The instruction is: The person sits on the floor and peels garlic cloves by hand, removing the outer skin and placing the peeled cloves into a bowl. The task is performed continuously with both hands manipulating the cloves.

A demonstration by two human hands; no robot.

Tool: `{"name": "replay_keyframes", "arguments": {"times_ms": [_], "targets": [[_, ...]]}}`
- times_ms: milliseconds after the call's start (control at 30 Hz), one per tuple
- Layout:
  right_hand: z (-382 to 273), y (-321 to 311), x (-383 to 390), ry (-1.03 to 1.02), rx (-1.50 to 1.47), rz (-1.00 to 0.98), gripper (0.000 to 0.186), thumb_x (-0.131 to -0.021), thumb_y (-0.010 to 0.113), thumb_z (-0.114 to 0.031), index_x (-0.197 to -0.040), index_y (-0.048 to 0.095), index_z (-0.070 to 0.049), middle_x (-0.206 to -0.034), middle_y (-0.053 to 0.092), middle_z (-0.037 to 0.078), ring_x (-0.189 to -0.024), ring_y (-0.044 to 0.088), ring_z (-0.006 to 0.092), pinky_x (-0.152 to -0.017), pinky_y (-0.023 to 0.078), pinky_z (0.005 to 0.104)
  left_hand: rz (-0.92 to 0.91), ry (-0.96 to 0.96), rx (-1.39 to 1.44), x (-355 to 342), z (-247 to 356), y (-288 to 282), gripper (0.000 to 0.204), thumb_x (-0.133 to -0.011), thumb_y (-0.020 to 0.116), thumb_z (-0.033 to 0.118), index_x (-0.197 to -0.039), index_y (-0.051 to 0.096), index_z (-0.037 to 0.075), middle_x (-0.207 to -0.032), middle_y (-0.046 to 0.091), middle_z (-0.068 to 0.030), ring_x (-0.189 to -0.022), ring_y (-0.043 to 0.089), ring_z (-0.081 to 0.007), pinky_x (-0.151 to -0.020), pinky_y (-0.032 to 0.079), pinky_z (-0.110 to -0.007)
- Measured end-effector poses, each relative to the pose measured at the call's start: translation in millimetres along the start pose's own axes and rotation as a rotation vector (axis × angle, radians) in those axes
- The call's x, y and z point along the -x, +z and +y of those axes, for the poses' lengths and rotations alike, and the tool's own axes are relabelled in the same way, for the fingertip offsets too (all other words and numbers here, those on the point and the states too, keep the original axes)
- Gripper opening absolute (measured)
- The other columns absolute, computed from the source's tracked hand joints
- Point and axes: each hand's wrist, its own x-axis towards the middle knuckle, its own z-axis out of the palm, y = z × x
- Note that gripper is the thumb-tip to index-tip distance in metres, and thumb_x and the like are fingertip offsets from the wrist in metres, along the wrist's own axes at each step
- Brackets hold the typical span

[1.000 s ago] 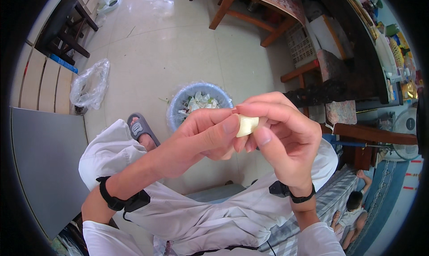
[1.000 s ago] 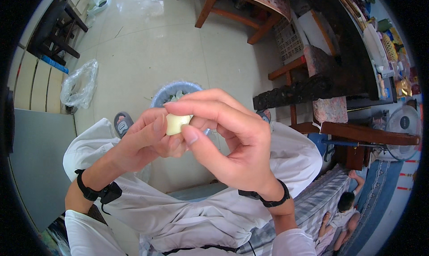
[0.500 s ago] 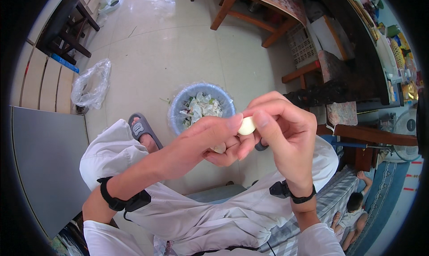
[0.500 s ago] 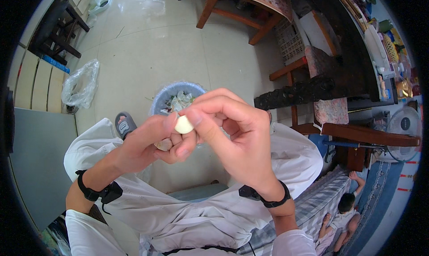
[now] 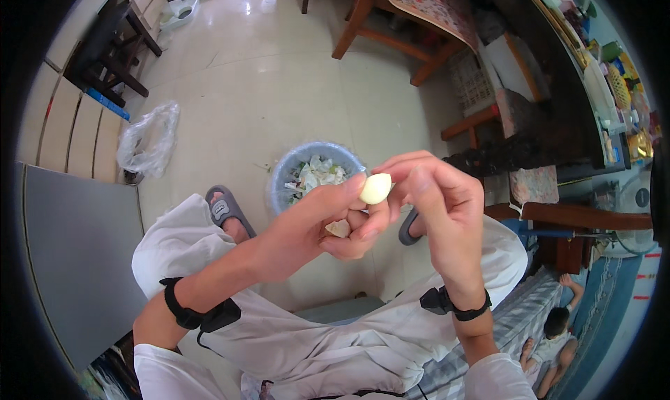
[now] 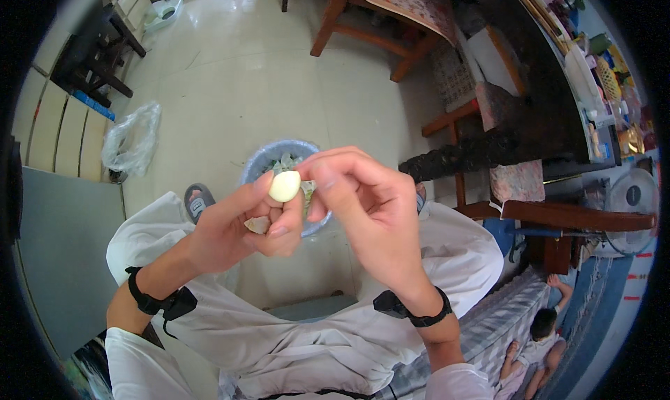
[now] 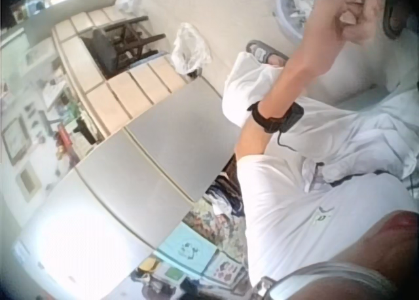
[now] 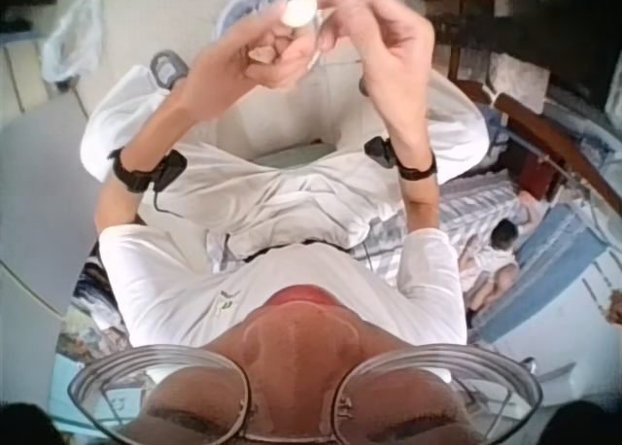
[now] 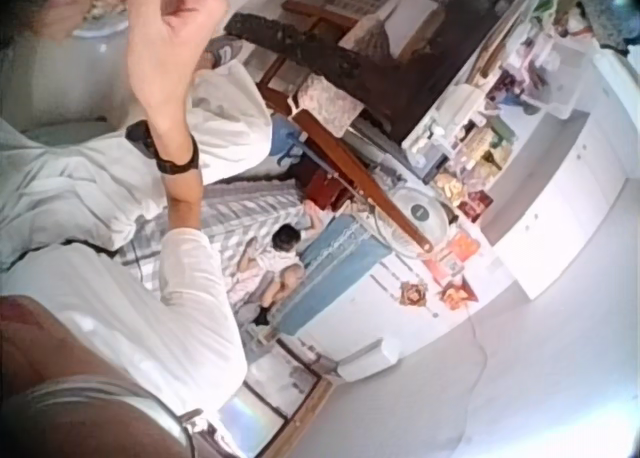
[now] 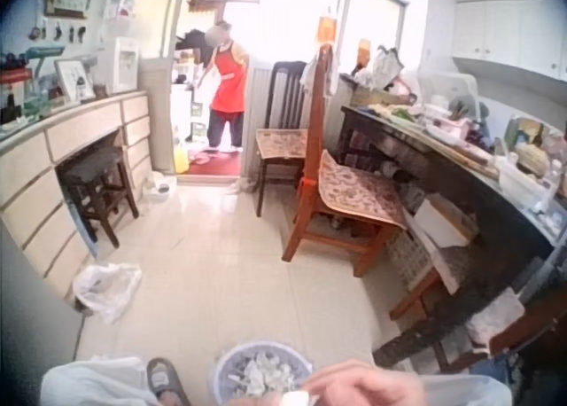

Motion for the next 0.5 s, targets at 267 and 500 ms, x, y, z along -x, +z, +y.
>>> {"name": "replay_keyframes", "arguments": {"times_ms": [267, 500], "targets": [[11, 8, 0, -0.157, 0.042, -0.105, 0.022, -0.092, 0.070, 0.006, -0.114, 0.069, 0.006, -0.109, 0.070, 0.014, -0.091, 0.073, 0.0152, -0.078, 0.057, 0.0249, 0.004, 0.003, -0.012, 7, -3, -6, 0.050, -0.111, 0.026, 0.051, -0.086, 0.046, 0.012, -0.067, 0.037, 0.0057, -0.061, 0.029, -0.0090, -0.060, 0.027, -0.027], [7, 6, 8, -0.063, -0.051, -0.045, 0.014, -0.098, 0.066, -0.002, -0.111, 0.061, 0.002, -0.085, 0.074, 0.007, -0.081, 0.074, 0.0110, -0.071, 0.053, 0.0220, 0.133, -0.121, -0.275, -3, 8, 5, 0.057, -0.108, 0.023, 0.060, -0.080, 0.045, 0.015, -0.070, 0.039, 0.0058, -0.067, 0.035, -0.0106, -0.064, 0.028, -0.027]]}}
